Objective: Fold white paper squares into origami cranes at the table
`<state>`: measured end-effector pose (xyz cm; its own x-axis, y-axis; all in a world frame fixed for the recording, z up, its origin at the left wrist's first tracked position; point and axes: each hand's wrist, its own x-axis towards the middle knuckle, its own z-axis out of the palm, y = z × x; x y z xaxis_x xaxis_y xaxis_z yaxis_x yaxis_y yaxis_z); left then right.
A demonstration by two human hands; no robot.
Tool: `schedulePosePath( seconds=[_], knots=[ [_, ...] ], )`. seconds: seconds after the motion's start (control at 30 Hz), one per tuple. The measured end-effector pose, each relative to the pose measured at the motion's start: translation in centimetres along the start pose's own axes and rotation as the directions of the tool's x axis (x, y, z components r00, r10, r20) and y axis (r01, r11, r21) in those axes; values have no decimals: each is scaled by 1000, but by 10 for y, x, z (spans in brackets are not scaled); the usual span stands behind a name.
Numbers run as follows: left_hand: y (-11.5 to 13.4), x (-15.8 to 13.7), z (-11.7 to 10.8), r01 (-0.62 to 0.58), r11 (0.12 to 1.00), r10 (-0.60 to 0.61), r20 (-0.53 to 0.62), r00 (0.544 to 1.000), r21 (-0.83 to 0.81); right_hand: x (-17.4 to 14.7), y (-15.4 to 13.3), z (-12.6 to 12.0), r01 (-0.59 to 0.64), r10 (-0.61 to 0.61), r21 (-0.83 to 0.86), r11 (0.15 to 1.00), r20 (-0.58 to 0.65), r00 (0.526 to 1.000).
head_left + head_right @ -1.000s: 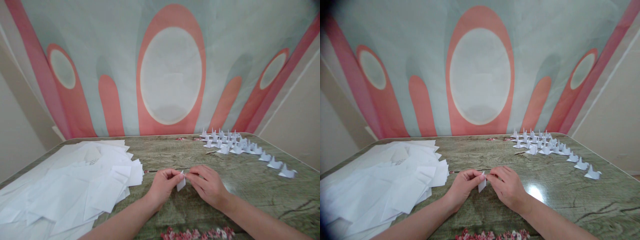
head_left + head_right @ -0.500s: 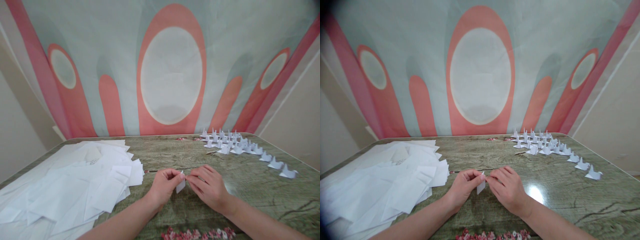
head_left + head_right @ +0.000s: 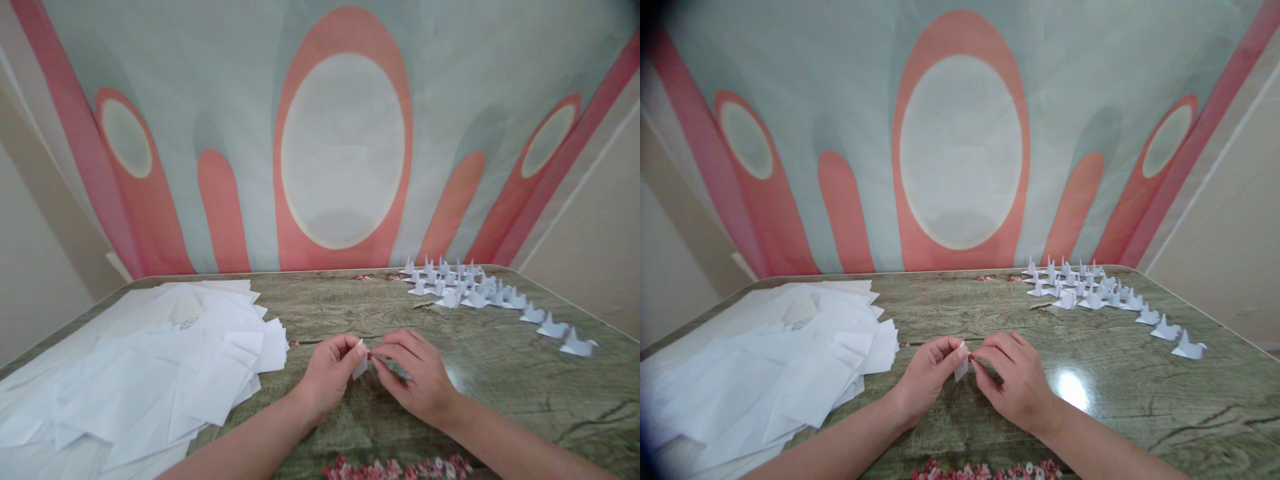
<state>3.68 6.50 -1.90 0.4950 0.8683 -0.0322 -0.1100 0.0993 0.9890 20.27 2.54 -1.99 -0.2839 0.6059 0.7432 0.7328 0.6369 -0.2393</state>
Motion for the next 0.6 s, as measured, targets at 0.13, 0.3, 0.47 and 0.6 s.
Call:
schedulePosePath(
  seconds=[0.13, 0.3, 0.47, 0.6],
  knots=[
    [1, 0, 1, 2, 1000, -2, 9, 1000, 8, -1, 0, 2, -6, 6, 4, 1000, -30, 1000],
    [2, 0, 1, 29, 1000, -29, 1, 1000, 3, -2, 3, 3, -29, 29, -8, 1000, -34, 999],
    [3, -1, 1, 25, 999, -25, -24, 999, -21, -4, 6, 4, -28, 28, -18, 999, -33, 999],
    [3, -1, 0, -9, 1000, 8, -35, 999, -18, -4, 7, 4, -22, 21, -22, 1000, -41, 999]
  ],
)
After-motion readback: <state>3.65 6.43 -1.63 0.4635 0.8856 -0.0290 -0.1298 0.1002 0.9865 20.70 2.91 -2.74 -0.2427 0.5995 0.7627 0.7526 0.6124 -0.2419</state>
